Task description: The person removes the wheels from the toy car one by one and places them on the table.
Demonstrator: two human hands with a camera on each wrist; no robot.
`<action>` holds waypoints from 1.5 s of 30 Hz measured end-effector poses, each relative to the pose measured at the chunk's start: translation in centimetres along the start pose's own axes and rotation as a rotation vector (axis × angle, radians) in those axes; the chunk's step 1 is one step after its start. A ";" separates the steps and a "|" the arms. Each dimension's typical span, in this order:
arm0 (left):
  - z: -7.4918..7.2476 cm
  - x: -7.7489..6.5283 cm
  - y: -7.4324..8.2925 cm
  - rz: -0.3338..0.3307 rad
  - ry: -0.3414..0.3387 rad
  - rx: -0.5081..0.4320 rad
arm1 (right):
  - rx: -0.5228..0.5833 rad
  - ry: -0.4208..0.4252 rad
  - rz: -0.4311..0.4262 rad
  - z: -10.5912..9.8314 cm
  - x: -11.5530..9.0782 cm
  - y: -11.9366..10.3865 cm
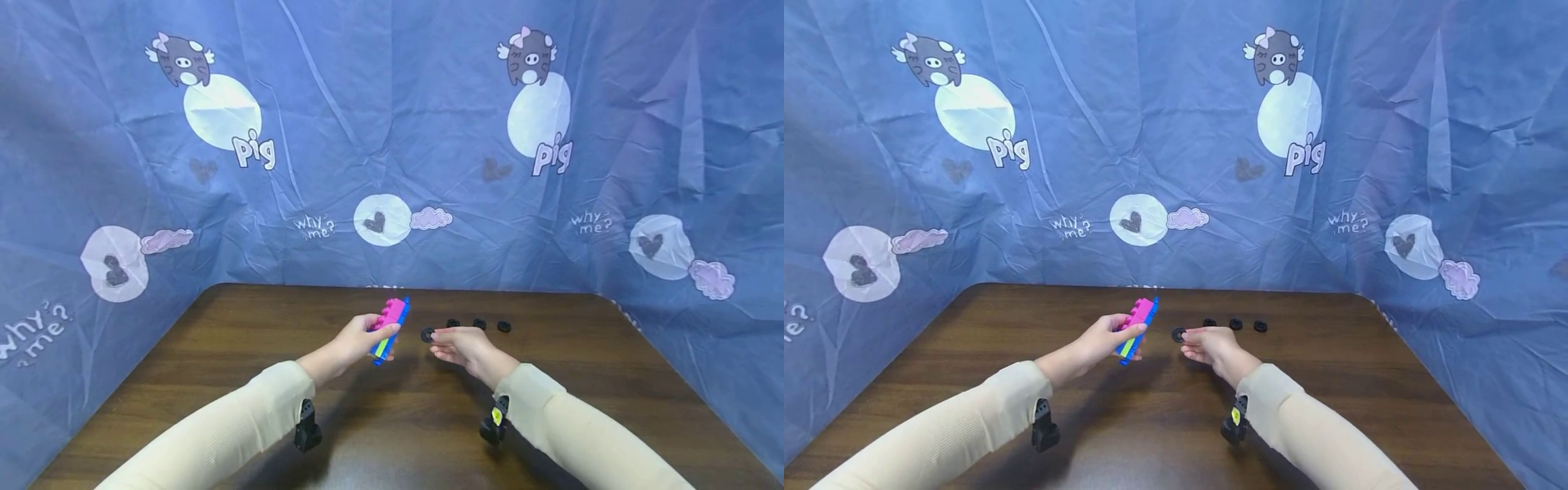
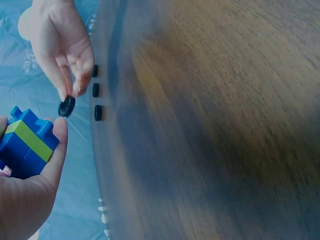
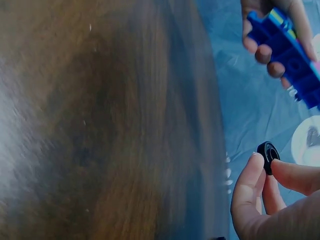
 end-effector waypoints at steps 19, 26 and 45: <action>0.3 0.2 0.0 -0.007 0.032 0.018 | 0.203 0.171 0.141 -1.9 5.1 1.5; 0.3 0.4 0.2 -0.019 0.037 0.038 | 0.218 0.113 0.212 -2.0 5.2 1.3; 0.5 0.7 -0.2 -0.030 0.028 0.029 | 0.244 0.165 0.214 -2.6 7.2 2.1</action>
Point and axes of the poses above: each hand's wrist, its own x-axis towards the middle knuckle, its own z-axis out of the palm, y = z × x, the point moved 7 cm from there along x, towards the middle knuckle, and after that the axes turned 4 degrees about x, right-handed, at the moved point
